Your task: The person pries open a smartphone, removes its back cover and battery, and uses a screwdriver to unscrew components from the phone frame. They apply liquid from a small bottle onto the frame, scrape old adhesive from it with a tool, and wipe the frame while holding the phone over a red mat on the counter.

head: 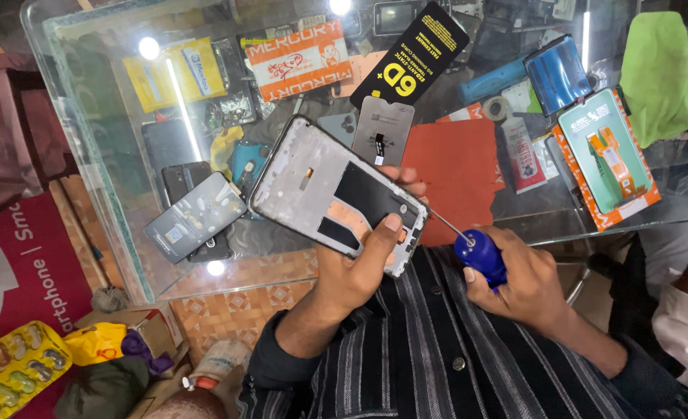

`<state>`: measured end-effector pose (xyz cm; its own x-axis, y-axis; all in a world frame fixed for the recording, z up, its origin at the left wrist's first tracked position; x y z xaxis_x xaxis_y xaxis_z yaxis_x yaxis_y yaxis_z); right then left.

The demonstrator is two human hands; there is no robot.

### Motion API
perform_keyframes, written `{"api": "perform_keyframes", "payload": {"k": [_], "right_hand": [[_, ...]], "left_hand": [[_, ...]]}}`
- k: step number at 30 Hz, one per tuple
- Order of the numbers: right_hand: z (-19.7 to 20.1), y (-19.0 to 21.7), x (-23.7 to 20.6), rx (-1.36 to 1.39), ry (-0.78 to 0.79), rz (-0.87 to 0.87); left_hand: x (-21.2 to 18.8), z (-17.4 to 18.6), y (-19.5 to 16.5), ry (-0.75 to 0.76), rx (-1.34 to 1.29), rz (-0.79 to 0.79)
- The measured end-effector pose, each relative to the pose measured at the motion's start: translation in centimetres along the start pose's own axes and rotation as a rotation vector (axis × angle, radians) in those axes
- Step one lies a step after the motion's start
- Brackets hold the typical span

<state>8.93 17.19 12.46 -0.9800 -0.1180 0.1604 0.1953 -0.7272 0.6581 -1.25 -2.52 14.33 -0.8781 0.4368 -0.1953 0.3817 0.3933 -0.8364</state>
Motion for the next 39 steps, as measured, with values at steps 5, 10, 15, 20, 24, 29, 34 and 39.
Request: {"api": "perform_keyframes", "payload": {"k": [5, 10, 15, 20, 24, 29, 34, 39], "right_hand": [[-0.2, 0.0, 0.1, 0.003, 0.024, -0.004], [-0.5, -0.1, 0.0, 0.008, 0.039, -0.028], [-0.6, -0.1, 0.0, 0.009, 0.037, -0.029], [-0.7, -0.2, -0.2, 0.006, 0.026, -0.044], [-0.7, -0.2, -0.4, 0.006, 0.003, -0.052], [-0.8, -0.3, -0.5, 0.028, 0.003, -0.078], [-0.9, -0.3, -0.5, 0.049, -0.003, -0.083], [-0.9, -0.4, -0.5, 0.069, -0.007, -0.1]], "left_hand": [[0.0, 0.2, 0.6, 0.023, 0.023, 0.039], [-0.1, 0.2, 1.4, 0.031, 0.014, 0.059], [-0.3, 0.0, 1.8, 0.03, 0.04, 0.076], [-0.4, -0.4, 2.0, 0.037, 0.016, 0.107], [-0.3, -0.8, 1.6, 0.057, 0.091, 0.018], [-0.4, -0.9, 1.2, 0.055, 0.211, -0.023], [-0.5, -1.1, 1.0, 0.043, 0.316, -0.057], [-0.5, -1.5, 0.4, 0.056, 0.441, -0.12]]}}
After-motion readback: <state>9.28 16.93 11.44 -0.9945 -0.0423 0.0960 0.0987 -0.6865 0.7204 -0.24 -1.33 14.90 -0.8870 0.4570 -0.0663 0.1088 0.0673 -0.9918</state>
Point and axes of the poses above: each hand's wrist, its own x-axis towards the middle knuckle, its own z-axis out of the back of the hand, y = z × x, the point moved 5 cm from there along x, towards the middle knuckle, and after that the axes turned 4 degrees about z, right-handed, at the moved point
